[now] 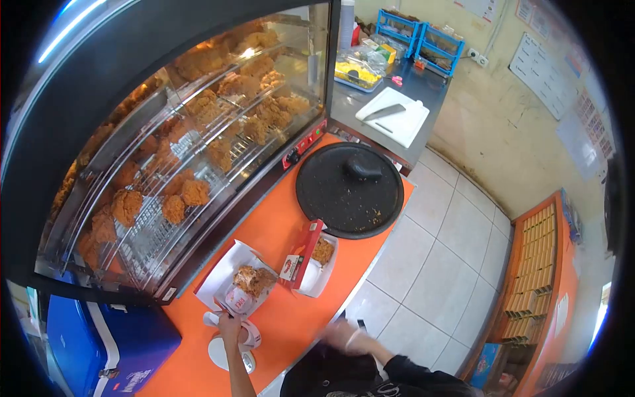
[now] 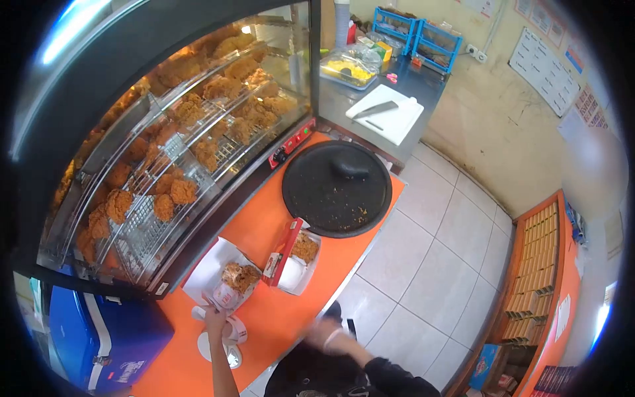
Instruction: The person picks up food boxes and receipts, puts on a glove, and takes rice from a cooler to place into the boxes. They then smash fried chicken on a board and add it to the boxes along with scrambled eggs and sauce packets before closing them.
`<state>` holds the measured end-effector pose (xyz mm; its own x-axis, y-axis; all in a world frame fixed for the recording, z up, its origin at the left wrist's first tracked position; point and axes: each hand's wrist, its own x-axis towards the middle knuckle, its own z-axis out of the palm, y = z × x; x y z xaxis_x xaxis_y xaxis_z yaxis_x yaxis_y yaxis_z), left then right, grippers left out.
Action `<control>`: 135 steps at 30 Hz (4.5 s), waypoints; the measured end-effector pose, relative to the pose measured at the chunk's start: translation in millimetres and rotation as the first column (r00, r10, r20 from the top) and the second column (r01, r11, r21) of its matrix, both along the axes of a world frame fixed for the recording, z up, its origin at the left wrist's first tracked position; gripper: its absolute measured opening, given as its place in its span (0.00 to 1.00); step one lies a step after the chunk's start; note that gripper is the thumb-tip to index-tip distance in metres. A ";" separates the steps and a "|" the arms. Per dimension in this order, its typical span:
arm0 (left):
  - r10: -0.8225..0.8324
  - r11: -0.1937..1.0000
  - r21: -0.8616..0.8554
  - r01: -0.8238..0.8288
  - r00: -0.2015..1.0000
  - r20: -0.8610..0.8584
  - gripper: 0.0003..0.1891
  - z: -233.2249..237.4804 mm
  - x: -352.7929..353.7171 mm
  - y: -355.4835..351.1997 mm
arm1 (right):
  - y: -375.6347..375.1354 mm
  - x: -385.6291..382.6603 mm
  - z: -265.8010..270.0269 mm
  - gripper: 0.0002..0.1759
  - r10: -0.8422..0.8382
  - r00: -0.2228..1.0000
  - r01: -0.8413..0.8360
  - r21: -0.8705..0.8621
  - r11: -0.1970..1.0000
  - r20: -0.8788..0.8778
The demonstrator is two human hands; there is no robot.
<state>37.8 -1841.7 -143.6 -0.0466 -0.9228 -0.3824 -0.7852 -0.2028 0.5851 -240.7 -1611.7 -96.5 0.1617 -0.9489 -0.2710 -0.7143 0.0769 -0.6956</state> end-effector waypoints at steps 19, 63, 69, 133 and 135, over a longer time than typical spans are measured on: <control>0.436 0.864 0.064 -0.500 0.677 -0.593 0.18 4.1 -58.2 75.4 | -138.3 -93.4 -62.7 0.24 -0.474 0.879 0.414 -0.421 0.807 -0.043; 0.202 0.905 -0.212 -0.369 0.810 -0.551 0.21 194.7 -1243.1 -130.7 | -296.9 -1564.4 -90.2 0.26 -0.692 0.311 0.938 -0.091 0.335 0.651; 0.152 0.958 0.095 -0.270 0.197 -0.969 0.28 270.5 -1255.0 -141.5 | -381.3 -1436.7 -14.7 0.24 -0.737 0.399 0.823 0.142 0.550 0.545; 0.384 0.860 -0.125 -0.494 0.790 -0.478 0.21 105.4 -1031.0 -315.1 | -620.0 -866.9 77.9 0.27 -0.033 0.904 -0.073 -0.229 0.971 -0.426; 0.395 0.842 -0.131 -0.524 0.762 -0.513 0.20 102.4 -1032.9 -314.8 | -642.5 -856.6 89.6 0.27 -0.116 0.971 -0.019 -0.551 0.835 -0.208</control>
